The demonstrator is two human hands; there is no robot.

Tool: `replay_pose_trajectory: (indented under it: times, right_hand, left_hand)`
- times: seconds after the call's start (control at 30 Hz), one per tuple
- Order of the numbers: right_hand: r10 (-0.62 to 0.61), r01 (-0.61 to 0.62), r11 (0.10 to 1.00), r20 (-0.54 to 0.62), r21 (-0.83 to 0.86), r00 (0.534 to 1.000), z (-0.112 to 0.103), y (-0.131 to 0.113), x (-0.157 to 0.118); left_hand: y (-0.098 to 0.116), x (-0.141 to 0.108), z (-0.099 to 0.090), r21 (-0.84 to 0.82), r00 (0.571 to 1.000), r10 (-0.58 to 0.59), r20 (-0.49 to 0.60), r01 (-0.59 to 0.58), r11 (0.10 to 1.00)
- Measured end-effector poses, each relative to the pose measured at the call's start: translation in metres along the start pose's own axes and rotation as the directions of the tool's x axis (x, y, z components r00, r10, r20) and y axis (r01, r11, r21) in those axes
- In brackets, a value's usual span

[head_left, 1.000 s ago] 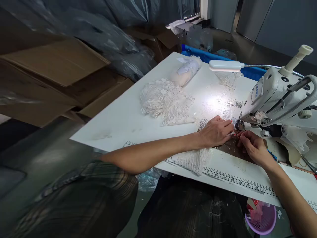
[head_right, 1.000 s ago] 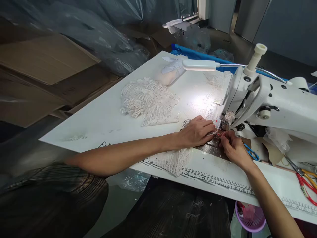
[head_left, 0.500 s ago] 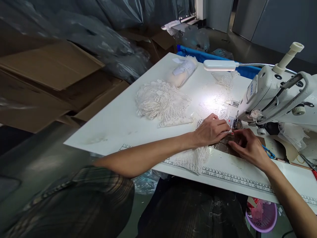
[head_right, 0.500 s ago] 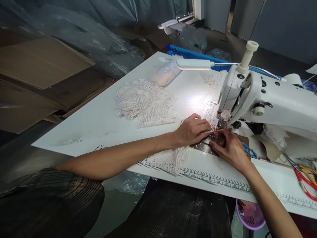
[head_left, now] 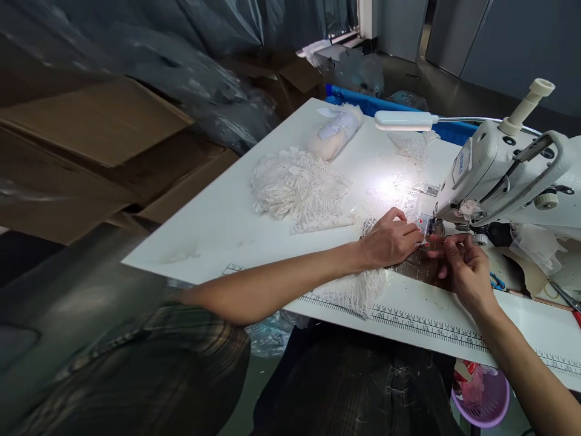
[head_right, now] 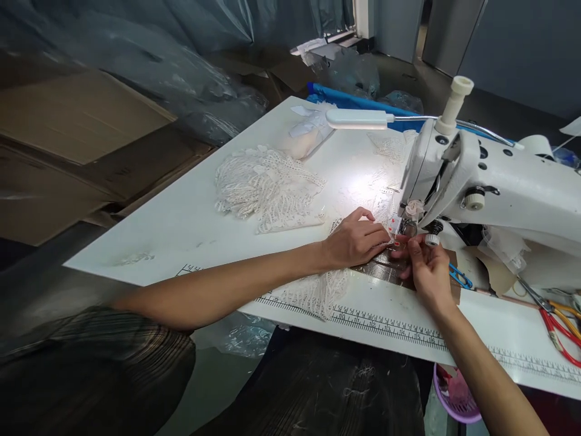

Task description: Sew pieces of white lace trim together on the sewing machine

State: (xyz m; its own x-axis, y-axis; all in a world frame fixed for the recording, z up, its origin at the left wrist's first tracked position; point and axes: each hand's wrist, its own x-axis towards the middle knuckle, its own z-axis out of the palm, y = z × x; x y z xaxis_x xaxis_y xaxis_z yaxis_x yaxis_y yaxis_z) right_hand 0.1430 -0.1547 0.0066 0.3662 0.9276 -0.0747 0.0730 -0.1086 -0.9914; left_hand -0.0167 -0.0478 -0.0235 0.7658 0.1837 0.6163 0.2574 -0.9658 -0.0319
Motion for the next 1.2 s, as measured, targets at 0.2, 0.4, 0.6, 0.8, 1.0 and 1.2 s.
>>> replay_pose_trajectory:
  times: [0.2, 0.4, 0.6, 0.8, 1.0, 1.2]
  right_hand:
    - [0.137, -0.189, 0.974, 0.341, 0.124, 0.930, 0.002, -0.029, -0.055]
    - [0.103, 0.238, 0.840, 0.574, -0.487, 0.812, -0.027, -0.050, -0.069]
    - [-0.287, 0.441, 0.644, 0.337, -0.625, 0.897, -0.015, -0.004, 0.006]
    - [-0.328, 0.433, 0.565, 0.290, -0.702, 0.899, -0.004, 0.003, 0.014]
    - [-0.212, 0.395, 0.785, 0.393, -0.477, 0.895, -0.014, -0.010, -0.025]
    - [-0.279, 0.496, 0.515, 0.411, -0.699, 0.868, -0.021, -0.012, -0.025]
  left_hand:
    - [-0.005, 0.000, -0.001, 0.166, 0.997, 0.075, -0.018, -0.071, 0.984]
    - [-0.005, 0.001, -0.001, 0.139, 0.994, 0.081, -0.070, -0.071, 0.988]
    - [-0.002, -0.002, -0.004, 0.063, 0.997, 0.059, -0.039, -0.057, 0.996]
    - [-0.002, -0.002, -0.005, 0.081, 0.993, 0.061, -0.103, -0.053, 0.995]
    - [0.000, 0.000, -0.006, 0.141, 0.997, 0.076, -0.025, -0.072, 0.987]
    - [-0.001, -0.001, -0.005, 0.126, 0.997, 0.066, -0.048, -0.059, 0.990]
